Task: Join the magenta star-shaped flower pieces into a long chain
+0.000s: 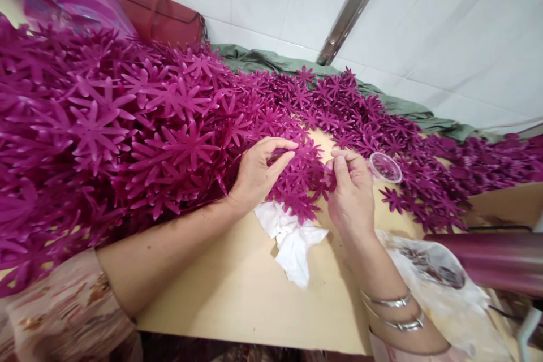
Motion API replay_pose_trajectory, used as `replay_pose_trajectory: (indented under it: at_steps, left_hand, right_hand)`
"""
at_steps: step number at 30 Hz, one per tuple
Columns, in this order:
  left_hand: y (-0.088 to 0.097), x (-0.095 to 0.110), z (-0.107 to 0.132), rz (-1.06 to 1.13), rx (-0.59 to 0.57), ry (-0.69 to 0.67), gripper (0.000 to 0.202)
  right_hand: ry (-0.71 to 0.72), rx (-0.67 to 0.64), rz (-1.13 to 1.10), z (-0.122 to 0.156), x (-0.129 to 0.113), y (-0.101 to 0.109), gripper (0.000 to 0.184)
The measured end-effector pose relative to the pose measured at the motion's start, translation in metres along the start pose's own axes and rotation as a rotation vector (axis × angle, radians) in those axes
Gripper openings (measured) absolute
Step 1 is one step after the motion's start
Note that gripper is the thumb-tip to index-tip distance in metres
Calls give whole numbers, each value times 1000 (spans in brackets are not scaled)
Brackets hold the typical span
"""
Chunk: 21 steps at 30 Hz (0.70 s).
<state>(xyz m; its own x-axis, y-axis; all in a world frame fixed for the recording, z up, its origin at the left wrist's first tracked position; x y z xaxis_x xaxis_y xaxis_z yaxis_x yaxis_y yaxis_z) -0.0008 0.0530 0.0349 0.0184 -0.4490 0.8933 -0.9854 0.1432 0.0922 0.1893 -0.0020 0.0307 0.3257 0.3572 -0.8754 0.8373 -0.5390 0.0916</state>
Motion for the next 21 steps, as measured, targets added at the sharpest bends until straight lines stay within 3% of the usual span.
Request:
replay_pose_trajectory:
  at_steps: [5, 8, 10, 14, 17, 21]
  left_hand:
    - [5, 2, 0, -75, 70, -72, 32]
    - [10, 11, 0, -101, 120, -151, 30]
    - [7, 16, 1, -100, 51, -199, 28]
    - [-3, 19, 4, -102, -101, -208, 19]
    - [-4, 18, 5, -113, -96, -173, 17]
    - [0, 13, 3, -99, -49, -126, 17]
  right_hand:
    - [-28, 46, -89, 2, -5, -3, 24]
    - [-162, 26, -206, 3, 2, -7, 31]
    - [-229, -26, -240, 4, 8, -10, 33]
    - [-182, -36, -174, 4, 8, -8, 35]
    - [-183, -81, -167, 5, 4, -10, 42]
    - [-130, -219, -127, 8, -5, -19, 34]
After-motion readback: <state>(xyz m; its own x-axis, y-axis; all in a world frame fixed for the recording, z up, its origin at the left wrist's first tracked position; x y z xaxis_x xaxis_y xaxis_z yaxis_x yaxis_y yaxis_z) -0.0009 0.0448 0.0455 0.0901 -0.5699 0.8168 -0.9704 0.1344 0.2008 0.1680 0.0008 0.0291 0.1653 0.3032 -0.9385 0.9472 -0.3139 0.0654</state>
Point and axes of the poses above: each hand's wrist, its own z-axis away from the middle knuckle, its own y-axis out of the back of the hand, x = y × z, the point moved 5 cm from there along -z, towards the middle knuckle, and after that the axes turned 5 degrees about y, right-handed, at the moved point
